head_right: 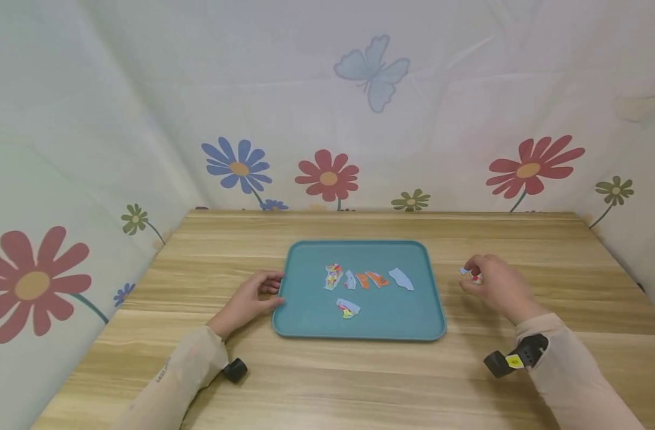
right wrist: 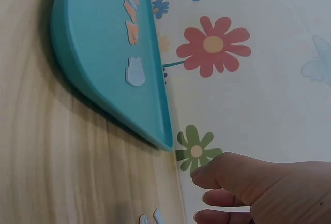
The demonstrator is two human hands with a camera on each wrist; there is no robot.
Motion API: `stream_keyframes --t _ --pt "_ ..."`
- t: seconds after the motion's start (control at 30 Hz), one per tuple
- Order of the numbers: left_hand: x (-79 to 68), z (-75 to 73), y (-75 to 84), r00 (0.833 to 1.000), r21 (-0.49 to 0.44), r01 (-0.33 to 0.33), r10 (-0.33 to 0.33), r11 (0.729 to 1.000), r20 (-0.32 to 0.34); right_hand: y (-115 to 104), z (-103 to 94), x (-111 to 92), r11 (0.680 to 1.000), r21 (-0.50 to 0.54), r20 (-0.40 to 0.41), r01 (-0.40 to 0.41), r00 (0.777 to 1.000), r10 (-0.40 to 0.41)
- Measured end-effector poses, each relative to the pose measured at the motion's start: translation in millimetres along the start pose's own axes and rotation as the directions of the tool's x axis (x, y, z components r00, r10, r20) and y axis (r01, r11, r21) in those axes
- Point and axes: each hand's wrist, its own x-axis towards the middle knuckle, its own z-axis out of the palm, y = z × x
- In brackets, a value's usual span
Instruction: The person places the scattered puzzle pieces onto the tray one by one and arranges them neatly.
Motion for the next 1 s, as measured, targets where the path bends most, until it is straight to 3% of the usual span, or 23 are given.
stream_keyframes --t 0.53,0.83,1.0 --pt "0.6 0.9 -1.5 1.000 -0.006 0.012 -0.012 1.000 -0.003 20 7.3 -2 0.995 -0.028 0.051 -0.094 0.994 0.095" --pt "-6.7 -4.0 30.4 0.999 0.009 0.034 -0.034 0.999 0.010 32 8.5 1 0.991 -0.038 0.101 -0.131 0.986 0.134" --pt "-5.6 -1.8 23.1 1.000 0.009 0.027 -0.027 1.000 0.004 36 10.1 5 0.992 -0.059 0.099 -0.116 0.988 0.122"
